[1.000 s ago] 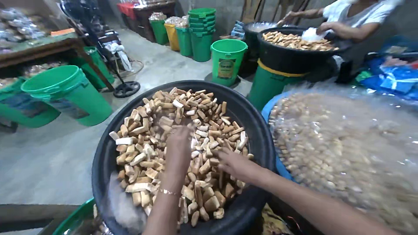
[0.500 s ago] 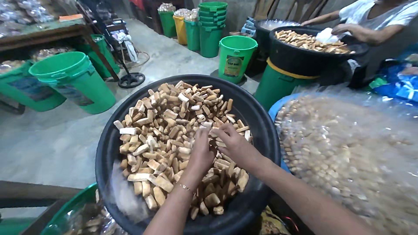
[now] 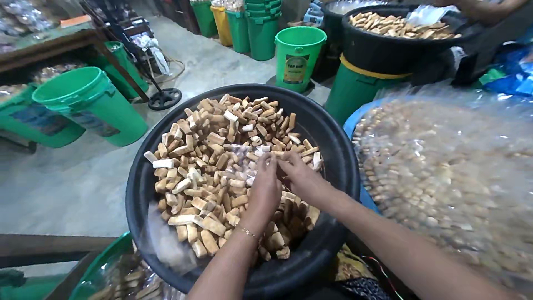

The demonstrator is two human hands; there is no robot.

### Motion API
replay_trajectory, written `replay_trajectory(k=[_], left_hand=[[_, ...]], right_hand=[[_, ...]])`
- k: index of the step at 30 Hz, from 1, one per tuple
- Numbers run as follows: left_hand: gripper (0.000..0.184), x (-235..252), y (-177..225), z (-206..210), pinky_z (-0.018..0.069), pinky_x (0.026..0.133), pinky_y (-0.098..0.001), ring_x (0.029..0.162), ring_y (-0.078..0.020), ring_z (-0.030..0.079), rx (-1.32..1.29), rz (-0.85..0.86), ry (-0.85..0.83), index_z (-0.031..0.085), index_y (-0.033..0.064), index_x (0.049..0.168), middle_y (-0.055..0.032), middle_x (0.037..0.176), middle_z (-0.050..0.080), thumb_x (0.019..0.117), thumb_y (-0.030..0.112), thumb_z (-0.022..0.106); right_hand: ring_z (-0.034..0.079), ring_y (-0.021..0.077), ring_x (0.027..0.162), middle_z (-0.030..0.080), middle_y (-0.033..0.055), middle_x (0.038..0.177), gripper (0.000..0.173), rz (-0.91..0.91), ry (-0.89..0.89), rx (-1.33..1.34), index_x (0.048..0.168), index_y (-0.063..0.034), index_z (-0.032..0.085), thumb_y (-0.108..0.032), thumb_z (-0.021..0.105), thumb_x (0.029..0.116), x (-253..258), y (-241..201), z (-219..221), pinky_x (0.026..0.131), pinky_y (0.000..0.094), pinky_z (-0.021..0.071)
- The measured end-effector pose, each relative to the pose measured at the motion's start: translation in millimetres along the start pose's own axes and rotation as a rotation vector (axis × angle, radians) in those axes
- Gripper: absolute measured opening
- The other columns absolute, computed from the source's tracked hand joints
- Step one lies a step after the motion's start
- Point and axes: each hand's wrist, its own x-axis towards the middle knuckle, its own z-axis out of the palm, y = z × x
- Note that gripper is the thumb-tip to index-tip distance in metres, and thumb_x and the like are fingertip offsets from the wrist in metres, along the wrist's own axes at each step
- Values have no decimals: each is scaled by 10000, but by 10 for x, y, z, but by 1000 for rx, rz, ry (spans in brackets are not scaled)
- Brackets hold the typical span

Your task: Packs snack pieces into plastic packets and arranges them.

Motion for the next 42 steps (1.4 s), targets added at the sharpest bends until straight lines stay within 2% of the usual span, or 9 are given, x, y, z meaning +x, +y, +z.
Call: replay_trajectory(k=[5, 8, 14, 19, 22, 26, 30, 35, 42], left_hand=[[552, -21, 34, -76, 505, 1016, -346, 1272, -271, 562, -151, 62, 47, 483, 1, 1486, -230, 1552, 382, 941, -72, 530], [588, -121, 133, 82, 563, 949, -425, 1196, -343, 633, -38, 275, 95, 510, -16, 1465, -255, 1520, 442, 889, -99, 591], [161, -202, 106, -200, 529, 998, -356, 1168, -257, 650, -153, 735, 397, 745, 21, 1029, -191, 1267, 668, 926, 23, 621], [538, 125, -338, -595, 503, 1002, -383, 1218, -189, 587, -600, -17, 135, 400, 43, 1523, -155, 1425, 547, 1053, 274, 521], [308, 148, -401, -475, 568, 673, -276, 769, -90, 646, -867, -46, 61, 595, -10, 1231, -61, 975, 653, 1092, 209, 428], [333, 123, -341, -351, 547, 795, -305, 850, -101, 632, -804, -75, 279, 632, -31, 1184, -83, 968, 647, 1107, 196, 400], [378, 96, -204, -303, 508, 889, -348, 958, -155, 635, -673, -136, 471, 631, -59, 1227, -154, 1055, 669, 1116, 176, 356], [466, 69, -274, -356, 495, 883, -380, 1018, -183, 609, -731, -271, 304, 611, -6, 1246, -151, 1176, 632, 1137, 282, 262], [232, 116, -315, -500, 488, 618, -231, 642, -57, 558, -866, -192, 277, 634, 18, 1158, -26, 807, 615, 1063, 208, 540]], right_hand=[[596, 267, 1120, 479, 263, 1402, 432, 11, 11, 204, 1401, 19, 578, -129, 649, 1001, 23, 35, -94, 939, 327, 522], [560, 319, 1298, 477, 273, 1466, 476, 73, 38, 140, 1458, 23, 496, -135, 601, 1022, 111, 59, -26, 1106, 395, 452], [522, 340, 1388, 547, 207, 1487, 504, -239, 354, 236, 1454, 10, 548, -100, 595, 965, 79, 211, 19, 1167, 493, 390], [648, 275, 1197, 641, 210, 1338, 470, -332, 374, 252, 1361, 3, 634, -13, 641, 891, 72, 108, -65, 1016, 416, 532], [625, 119, 1151, 623, 122, 1358, 470, -293, 204, 475, 1404, -33, 601, -95, 555, 941, 63, -12, -142, 990, 315, 509], [685, 109, 927, 682, 130, 1175, 414, -127, 152, 491, 1354, 24, 601, -153, 635, 981, 18, -170, -168, 841, 280, 583], [692, 288, 1094, 701, 202, 1215, 377, -364, 427, 104, 1283, 10, 687, -199, 615, 978, 33, -138, 15, 959, 413, 555], [729, 350, 1032, 717, 238, 1152, 282, -574, 564, -65, 1190, -4, 738, -102, 567, 988, 80, -42, 146, 885, 413, 602], [657, 252, 934, 687, 195, 1147, 357, -402, 123, 144, 1356, -71, 659, -161, 576, 1020, 141, -238, -165, 858, 424, 547]])
